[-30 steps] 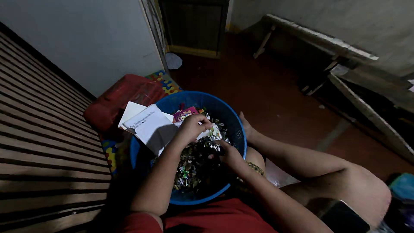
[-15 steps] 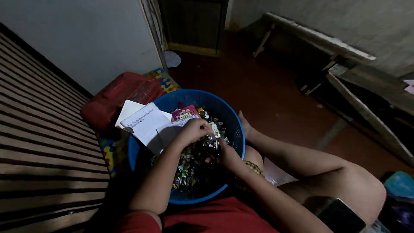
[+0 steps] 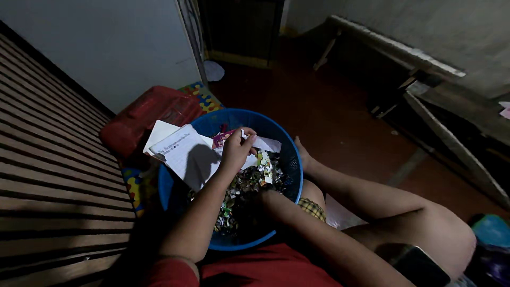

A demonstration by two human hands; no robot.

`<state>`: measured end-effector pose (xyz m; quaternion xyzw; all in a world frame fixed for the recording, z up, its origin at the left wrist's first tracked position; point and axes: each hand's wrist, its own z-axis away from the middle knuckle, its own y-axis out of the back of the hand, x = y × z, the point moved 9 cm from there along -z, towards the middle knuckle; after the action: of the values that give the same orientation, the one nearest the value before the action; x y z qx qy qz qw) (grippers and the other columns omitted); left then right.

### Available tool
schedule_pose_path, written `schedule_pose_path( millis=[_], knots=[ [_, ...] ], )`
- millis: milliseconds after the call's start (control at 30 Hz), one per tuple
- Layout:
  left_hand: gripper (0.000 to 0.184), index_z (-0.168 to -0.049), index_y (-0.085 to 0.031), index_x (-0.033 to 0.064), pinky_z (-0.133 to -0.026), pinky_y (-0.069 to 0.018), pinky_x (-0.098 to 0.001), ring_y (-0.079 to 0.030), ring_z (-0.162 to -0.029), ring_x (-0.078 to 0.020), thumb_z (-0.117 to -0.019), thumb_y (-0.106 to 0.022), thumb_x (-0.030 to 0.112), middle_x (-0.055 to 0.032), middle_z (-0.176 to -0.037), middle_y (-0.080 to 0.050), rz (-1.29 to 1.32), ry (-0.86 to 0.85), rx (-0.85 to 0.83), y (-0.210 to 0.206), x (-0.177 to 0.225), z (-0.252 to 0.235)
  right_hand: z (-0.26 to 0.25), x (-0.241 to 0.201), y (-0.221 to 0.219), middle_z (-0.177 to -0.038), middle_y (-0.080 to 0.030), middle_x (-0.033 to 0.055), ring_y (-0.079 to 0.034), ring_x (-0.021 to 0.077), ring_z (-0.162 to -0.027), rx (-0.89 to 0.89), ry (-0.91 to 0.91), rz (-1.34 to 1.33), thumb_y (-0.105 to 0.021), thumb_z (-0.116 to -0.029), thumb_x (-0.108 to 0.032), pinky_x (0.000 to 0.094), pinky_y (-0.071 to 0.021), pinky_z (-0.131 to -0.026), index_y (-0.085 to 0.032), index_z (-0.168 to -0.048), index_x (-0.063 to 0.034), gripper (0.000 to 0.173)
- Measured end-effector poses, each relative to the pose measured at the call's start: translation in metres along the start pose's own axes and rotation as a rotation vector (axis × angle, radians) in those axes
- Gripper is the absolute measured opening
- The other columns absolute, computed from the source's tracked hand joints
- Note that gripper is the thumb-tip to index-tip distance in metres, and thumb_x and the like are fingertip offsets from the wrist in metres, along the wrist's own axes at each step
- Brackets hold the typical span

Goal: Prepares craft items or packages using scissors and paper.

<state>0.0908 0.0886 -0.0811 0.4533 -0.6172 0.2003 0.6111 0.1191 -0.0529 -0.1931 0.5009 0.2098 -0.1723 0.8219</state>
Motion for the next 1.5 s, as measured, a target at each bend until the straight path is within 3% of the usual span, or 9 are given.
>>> schedule_pose_path(
  millis=[133, 333, 433, 567, 700, 767, 900, 1300, 1500],
  knots=[
    [0.019, -0.121, -0.065, 0.0076, -0.067, -0.0596, -0.0311, -0.068, -0.070, -0.0136, -0.1053, -0.058, 0.015, -0.0076, -0.102, -0.070, -0.053, -0.023, -0.051, -0.007, 0.002, -0.002, 0.000, 0.000, 0.000, -0.110, -0.069, 0.0227, -0.066, 0.0403, -0.106, -0.099, 0.015, -0.089, -0.065, -0.0993, -0.024, 0.0616, -0.0501, -0.093, -0.071, -0.112, -0.0009, 0.027],
    [0.018, -0.117, -0.071, 0.0069, -0.080, -0.0618, -0.0388, -0.072, -0.084, -0.0172, -0.1042, -0.059, 0.013, -0.0093, -0.108, -0.072, -0.302, 0.016, -0.294, -0.012, -0.002, -0.003, 0.037, 0.069, 0.076, -0.122, -0.062, 0.0176, -0.065, 0.0187, -0.102, 0.952, -0.017, -0.895, -0.064, -0.0989, -0.025, 0.0338, -0.0572, -0.086, -0.055, -0.135, 0.0032, 0.046],
    [0.017, -0.116, -0.071, 0.0046, -0.082, -0.0625, -0.0392, -0.072, -0.086, -0.0180, -0.1032, -0.060, 0.009, -0.0105, -0.112, -0.071, -0.305, 0.020, -0.341, -0.017, 0.001, 0.000, 0.033, 0.060, 0.081, -0.117, -0.064, 0.0142, -0.066, 0.0133, -0.094, 0.945, 0.049, -0.905, -0.068, -0.0965, -0.023, 0.0287, -0.0575, -0.082, -0.056, -0.136, 0.0024, 0.049],
    [0.017, -0.115, -0.071, 0.0055, -0.085, -0.0607, -0.0402, -0.072, -0.091, -0.0180, -0.1022, -0.060, 0.010, -0.0093, -0.110, -0.072, -0.356, 0.008, -0.339, -0.016, -0.002, -0.001, 0.020, 0.055, 0.113, -0.093, -0.070, 0.0066, -0.065, 0.0081, -0.081, 0.940, 0.018, -0.695, -0.067, -0.0976, -0.015, 0.0272, -0.0546, -0.078, -0.072, -0.104, -0.0008, 0.016],
    [0.053, -0.139, -0.061, 0.0133, -0.106, -0.0491, -0.0542, -0.057, -0.129, -0.0307, -0.0903, -0.079, 0.020, -0.0124, -0.143, -0.056, -0.537, -0.176, -0.201, -0.001, 0.000, -0.010, 0.003, 0.068, 0.121, -0.099, -0.069, 0.0121, -0.068, 0.0157, -0.086, 0.931, 0.031, -0.583, -0.065, -0.0988, -0.014, 0.0323, -0.0589, -0.081, -0.074, -0.105, -0.0010, 0.017],
    [0.058, -0.142, -0.060, 0.0146, -0.111, -0.0421, -0.0579, -0.052, -0.135, -0.0332, -0.0891, -0.081, 0.029, -0.0127, -0.144, -0.057, -0.593, -0.202, -0.242, -0.009, 0.001, -0.008, 0.003, 0.066, 0.115, -0.102, -0.069, 0.0126, -0.068, 0.0140, -0.087, 0.950, 0.088, -0.543, -0.066, -0.0980, -0.014, 0.0286, -0.0587, -0.081, -0.074, -0.106, -0.0007, 0.018],
    [0.021, -0.104, -0.078, 0.0081, -0.108, -0.0446, -0.0532, -0.064, -0.117, -0.0295, -0.0961, -0.073, 0.027, -0.0104, -0.107, -0.074, -0.586, -0.134, -0.403, -0.035, -0.008, 0.003, 0.017, 0.058, 0.108, -0.092, -0.072, 0.0079, -0.067, 0.0064, -0.080, 1.015, 0.166, -0.523, -0.072, -0.0935, -0.014, 0.0225, -0.0565, -0.077, -0.072, -0.101, 0.0004, 0.016],
    [0.021, -0.104, -0.073, -0.0002, -0.096, -0.0529, -0.0440, -0.067, -0.102, -0.0202, -0.1001, -0.067, 0.020, -0.0124, -0.105, -0.071, -0.247, 0.049, -0.447, -0.039, -0.024, -0.002, 0.025, 0.072, 0.110, -0.100, -0.070, 0.0054, -0.067, 0.0122, -0.097, 1.017, 0.480, -0.864, -0.070, -0.0909, -0.004, 0.0302, -0.0577, -0.086, -0.073, -0.090, -0.0037, 0.003],
    [0.018, -0.102, -0.070, -0.0003, -0.090, -0.0541, -0.0433, -0.066, -0.095, -0.0199, -0.1000, -0.067, 0.017, -0.0119, -0.101, -0.069, -0.134, 0.050, -0.235, 0.001, -0.033, -0.018, 0.011, 0.073, 0.101, -0.106, -0.068, 0.0094, -0.065, 0.0129, -0.093, 0.802, 0.235, -0.749, -0.072, -0.0923, -0.015, 0.0303, -0.0562, -0.081, -0.071, -0.105, -0.0003, 0.020]
  ],
)
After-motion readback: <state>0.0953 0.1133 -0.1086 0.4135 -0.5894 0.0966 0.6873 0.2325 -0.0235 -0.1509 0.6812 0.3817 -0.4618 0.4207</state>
